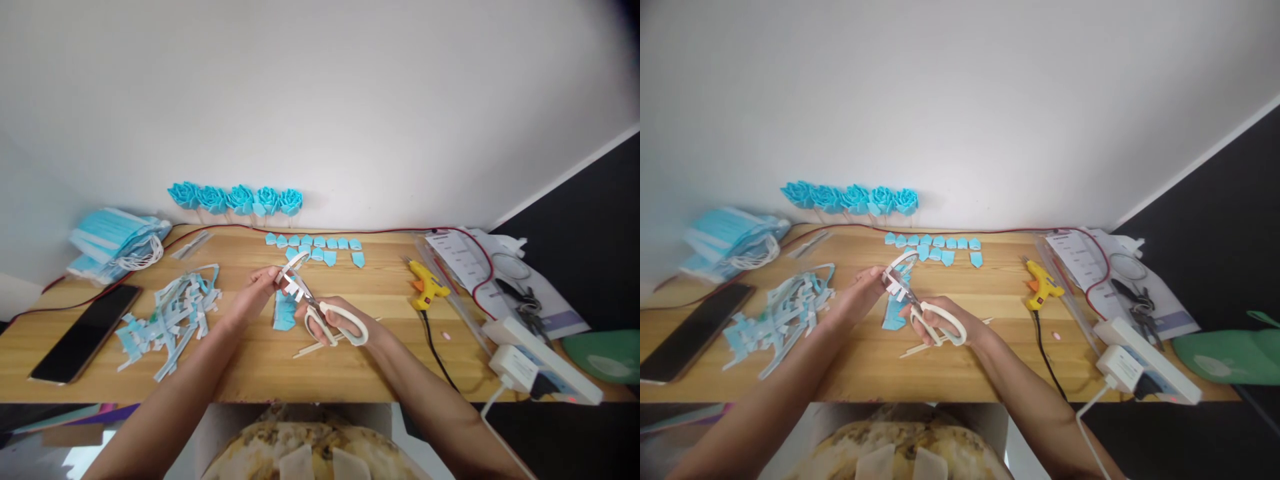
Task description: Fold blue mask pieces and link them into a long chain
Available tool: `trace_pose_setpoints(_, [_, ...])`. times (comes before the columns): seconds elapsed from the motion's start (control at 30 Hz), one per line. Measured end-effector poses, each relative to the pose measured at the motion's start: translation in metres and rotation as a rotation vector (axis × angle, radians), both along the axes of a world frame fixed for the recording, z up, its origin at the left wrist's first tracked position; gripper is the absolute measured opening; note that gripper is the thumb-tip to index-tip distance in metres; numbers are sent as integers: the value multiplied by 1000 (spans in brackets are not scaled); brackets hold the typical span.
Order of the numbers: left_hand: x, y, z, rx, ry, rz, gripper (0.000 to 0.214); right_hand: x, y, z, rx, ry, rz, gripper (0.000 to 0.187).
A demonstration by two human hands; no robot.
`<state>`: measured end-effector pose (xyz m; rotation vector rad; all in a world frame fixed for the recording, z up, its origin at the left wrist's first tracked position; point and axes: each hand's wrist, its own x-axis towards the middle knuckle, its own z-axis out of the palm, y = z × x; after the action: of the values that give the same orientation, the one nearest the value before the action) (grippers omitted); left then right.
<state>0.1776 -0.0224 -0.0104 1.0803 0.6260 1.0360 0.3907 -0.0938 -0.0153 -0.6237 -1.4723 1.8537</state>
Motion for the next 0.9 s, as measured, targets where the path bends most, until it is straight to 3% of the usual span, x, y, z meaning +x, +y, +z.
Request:
trace_pose_setpoints(0.2, [-2, 1, 3, 21, 61, 9, 29, 0, 0, 0, 64, 51, 6, 66])
trace_pose_setpoints(0.7, [-1, 0, 2, 40, 49, 24, 46, -1, 0, 0, -2, 7, 4, 64])
trace_pose_setpoints(0.9, [-3, -2, -4, 84, 85, -90, 43, 0, 0, -4, 9, 28, -3, 66])
